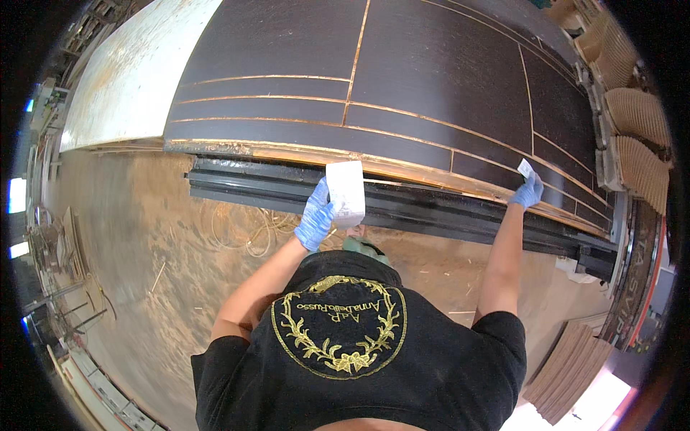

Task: The person walks to a large panel on a machine and applies small white labels to its surface. They tear labels from a roll and place them in a grid pattern across the panel. The person then picks up a long metal strip and places it on a nearby workbench.

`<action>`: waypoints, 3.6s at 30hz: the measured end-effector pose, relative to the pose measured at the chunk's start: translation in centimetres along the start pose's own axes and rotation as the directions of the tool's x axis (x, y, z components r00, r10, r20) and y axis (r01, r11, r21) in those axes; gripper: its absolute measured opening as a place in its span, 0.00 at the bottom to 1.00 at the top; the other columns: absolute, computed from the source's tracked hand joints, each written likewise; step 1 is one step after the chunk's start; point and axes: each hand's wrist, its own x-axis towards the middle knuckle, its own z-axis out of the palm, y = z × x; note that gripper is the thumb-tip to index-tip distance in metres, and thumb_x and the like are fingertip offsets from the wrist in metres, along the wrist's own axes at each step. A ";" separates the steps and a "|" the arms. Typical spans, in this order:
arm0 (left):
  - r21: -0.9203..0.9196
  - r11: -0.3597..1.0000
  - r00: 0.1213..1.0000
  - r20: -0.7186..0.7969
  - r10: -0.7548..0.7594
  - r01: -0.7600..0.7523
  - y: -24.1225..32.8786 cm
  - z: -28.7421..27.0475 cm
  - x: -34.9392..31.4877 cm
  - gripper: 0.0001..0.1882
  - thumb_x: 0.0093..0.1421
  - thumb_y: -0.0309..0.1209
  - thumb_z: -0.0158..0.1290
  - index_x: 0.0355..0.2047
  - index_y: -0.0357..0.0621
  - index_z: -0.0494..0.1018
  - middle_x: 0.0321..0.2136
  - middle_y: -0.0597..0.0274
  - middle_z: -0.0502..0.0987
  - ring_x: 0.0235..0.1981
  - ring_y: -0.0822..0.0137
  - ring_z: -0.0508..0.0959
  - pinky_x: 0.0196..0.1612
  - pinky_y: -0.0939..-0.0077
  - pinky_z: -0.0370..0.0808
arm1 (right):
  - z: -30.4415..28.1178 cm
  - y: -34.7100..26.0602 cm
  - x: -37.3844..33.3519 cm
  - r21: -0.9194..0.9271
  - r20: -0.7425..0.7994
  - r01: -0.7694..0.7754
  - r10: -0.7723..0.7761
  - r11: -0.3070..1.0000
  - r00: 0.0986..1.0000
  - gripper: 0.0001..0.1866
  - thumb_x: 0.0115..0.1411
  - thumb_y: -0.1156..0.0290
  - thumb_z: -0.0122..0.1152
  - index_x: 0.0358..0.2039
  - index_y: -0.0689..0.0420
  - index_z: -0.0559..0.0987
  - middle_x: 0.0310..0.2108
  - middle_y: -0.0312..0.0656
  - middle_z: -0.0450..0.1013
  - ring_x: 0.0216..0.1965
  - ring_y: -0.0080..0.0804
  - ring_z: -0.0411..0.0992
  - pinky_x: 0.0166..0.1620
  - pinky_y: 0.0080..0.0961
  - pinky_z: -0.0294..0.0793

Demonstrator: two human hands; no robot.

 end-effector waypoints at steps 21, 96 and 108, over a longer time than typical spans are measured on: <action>-0.295 0.955 0.996 -0.061 -0.059 0.039 -3.8 1.2 -0.5 0.18 0.56 0.29 0.47 0.48 0.42 0.62 0.41 0.65 0.67 0.42 0.72 0.67 0.44 0.77 0.67 | 1.3 -2.7 -7.6 -0.858 0.390 0.432 -0.197 0.276 0.900 0.27 0.51 0.51 0.52 0.50 0.48 0.66 0.53 0.41 0.60 0.55 0.36 0.55 0.60 0.45 0.36; -0.297 0.953 0.971 -0.239 -0.023 -0.050 -0.9 -11.5 -4.4 0.24 0.51 0.23 0.49 0.50 0.41 0.61 0.43 0.63 0.68 0.43 0.71 0.68 0.46 0.77 0.68 | 13.1 -24.6 -40.1 -0.227 0.958 -0.258 0.167 0.939 -0.234 0.19 0.48 0.75 0.62 0.43 0.60 0.74 0.34 0.37 0.72 0.37 0.22 0.68 0.42 0.20 0.69; -0.029 0.998 0.993 -0.107 0.056 -0.059 -1.1 -19.1 -8.1 0.25 0.50 0.24 0.52 0.50 0.38 0.60 0.42 0.61 0.69 0.43 0.71 0.68 0.47 0.77 0.66 | 14.8 -25.3 -48.0 -0.135 0.982 -0.458 0.181 0.879 0.057 0.09 0.49 0.77 0.60 0.34 0.61 0.78 0.30 0.38 0.75 0.31 0.21 0.71 0.35 0.18 0.72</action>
